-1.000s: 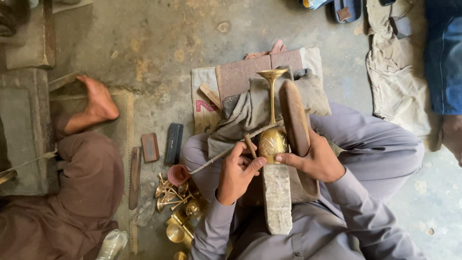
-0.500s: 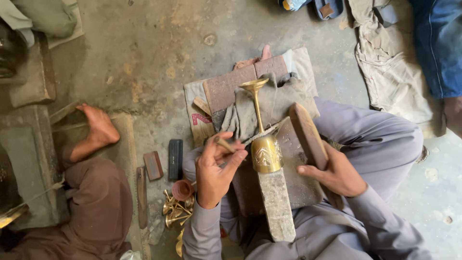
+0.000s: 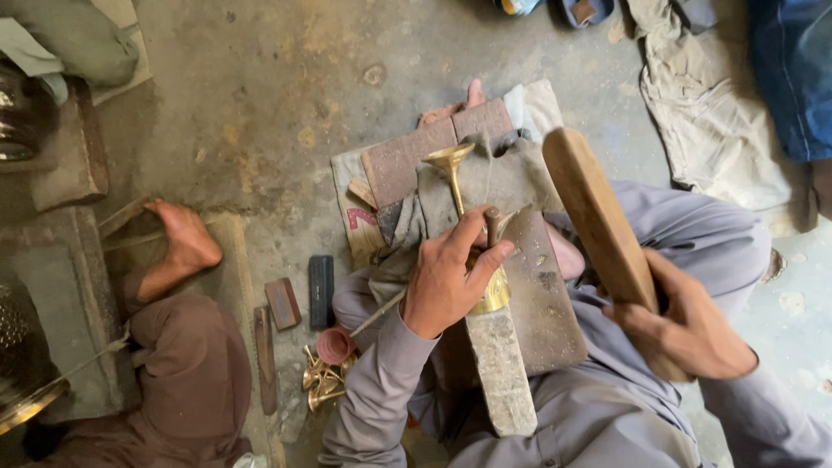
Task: The person sits on the floor and uses a hammer and chisel to shape a brass candlestick holder placed on a stone block. They repeatedly strike the chisel to refine the metal's form.
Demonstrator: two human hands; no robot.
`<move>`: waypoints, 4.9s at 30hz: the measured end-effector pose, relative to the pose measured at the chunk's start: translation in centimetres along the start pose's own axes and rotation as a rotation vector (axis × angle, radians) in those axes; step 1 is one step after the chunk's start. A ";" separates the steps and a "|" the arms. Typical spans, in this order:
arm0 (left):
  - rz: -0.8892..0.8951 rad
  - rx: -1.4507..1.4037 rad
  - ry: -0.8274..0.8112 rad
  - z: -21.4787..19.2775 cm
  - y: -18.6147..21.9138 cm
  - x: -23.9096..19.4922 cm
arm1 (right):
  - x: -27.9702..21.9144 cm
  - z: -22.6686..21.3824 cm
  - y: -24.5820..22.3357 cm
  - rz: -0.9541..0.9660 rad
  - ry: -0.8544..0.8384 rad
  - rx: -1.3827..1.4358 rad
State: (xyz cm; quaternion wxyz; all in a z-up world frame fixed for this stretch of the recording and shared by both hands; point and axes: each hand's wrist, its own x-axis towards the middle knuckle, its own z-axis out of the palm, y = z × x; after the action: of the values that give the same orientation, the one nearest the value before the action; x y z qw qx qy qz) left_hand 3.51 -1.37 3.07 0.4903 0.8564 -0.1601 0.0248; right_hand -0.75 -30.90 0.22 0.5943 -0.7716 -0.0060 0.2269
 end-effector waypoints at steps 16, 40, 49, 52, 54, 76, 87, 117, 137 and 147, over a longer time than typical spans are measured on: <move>-0.076 -0.010 -0.070 -0.1 -0.6 0.0 | 8.8 -3.2 -10.3 -0.369 0.161 -0.737; -0.073 0.013 -0.087 -0.2 -1.0 -0.3 | 9.4 -2.6 -9.9 -0.209 0.045 -0.817; -0.085 -0.035 -0.083 -0.3 -0.9 -0.3 | 9.6 -2.7 -8.1 -0.342 0.037 -0.538; -0.094 -0.029 -0.097 -0.5 -0.6 -0.2 | 9.7 -2.3 -8.4 -0.402 0.099 -0.777; -0.101 -0.050 -0.108 -0.5 -0.5 0.0 | 9.7 -2.1 -8.6 -0.414 0.115 -0.761; 0.038 0.032 -0.034 -0.4 -0.7 -0.4 | 9.5 -2.0 -8.6 -0.429 0.124 -0.804; 0.022 0.025 -0.077 -0.4 -1.2 -0.5 | 9.1 -1.7 -8.5 -0.351 0.075 -0.632; -0.041 0.000 -0.115 -0.5 -1.5 -0.5 | 9.3 -1.1 -9.7 -0.373 0.102 -0.978; 0.023 -0.052 -0.038 0.0 -2.3 -0.8 | 9.3 -0.8 -9.9 -0.400 0.085 -0.963; -0.072 -0.226 -0.091 0.0 -2.3 -1.0 | 8.8 -1.2 -9.7 -0.455 0.168 -0.934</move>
State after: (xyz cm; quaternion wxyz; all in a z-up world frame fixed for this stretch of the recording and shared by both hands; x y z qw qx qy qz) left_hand 3.28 -0.01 0.96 0.5766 0.8010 -0.1532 -0.0499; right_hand 10.13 -26.70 6.38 0.2194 -0.9490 -0.2262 0.0028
